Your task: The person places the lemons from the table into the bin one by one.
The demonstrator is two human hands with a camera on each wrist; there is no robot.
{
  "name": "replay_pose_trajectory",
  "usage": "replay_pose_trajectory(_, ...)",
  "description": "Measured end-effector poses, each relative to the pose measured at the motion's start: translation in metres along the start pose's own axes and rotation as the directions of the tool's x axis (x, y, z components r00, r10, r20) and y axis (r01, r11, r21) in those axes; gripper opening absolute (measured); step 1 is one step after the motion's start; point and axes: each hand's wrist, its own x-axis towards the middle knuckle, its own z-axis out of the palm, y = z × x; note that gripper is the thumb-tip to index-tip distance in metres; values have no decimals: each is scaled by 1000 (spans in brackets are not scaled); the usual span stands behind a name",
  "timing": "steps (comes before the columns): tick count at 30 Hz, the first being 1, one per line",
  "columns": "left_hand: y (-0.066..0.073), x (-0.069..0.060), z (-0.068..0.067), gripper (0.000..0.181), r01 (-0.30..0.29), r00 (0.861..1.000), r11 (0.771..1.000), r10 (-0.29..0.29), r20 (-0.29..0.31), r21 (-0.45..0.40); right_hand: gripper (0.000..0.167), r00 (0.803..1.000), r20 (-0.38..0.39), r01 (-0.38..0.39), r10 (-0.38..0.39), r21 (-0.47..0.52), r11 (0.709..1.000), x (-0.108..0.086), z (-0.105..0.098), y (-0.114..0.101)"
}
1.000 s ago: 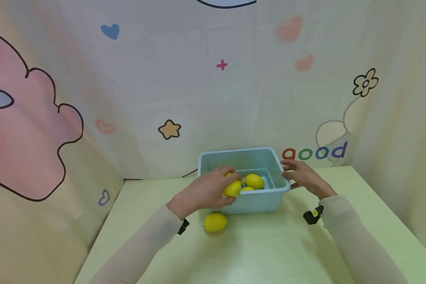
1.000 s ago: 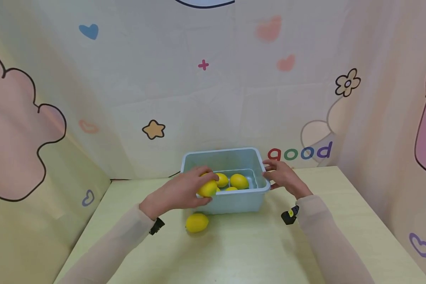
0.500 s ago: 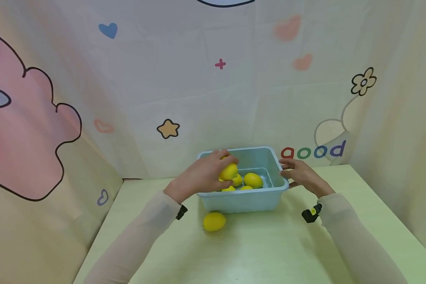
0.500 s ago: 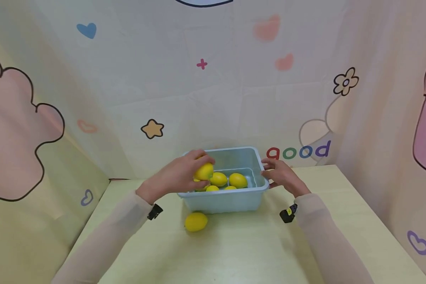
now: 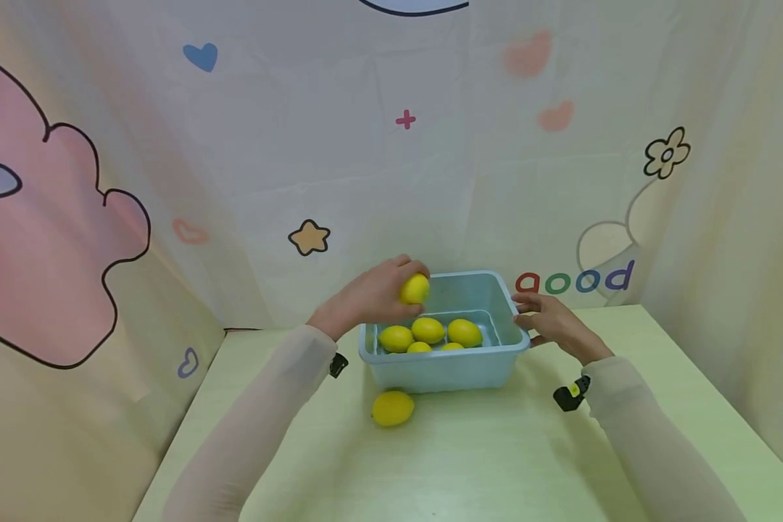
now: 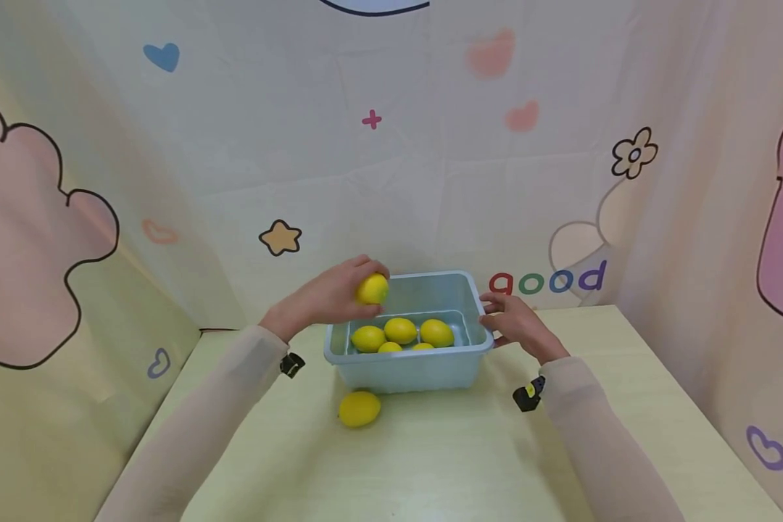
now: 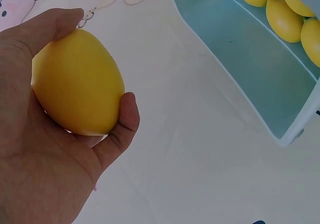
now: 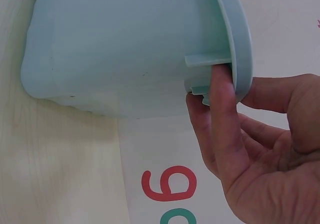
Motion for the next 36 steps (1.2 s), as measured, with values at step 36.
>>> replay_pose_trajectory(36,-53,46,34,44,319,935,940,-291,202,-121,65,1000,-10,3,-3,-24,1000,0,2,1)
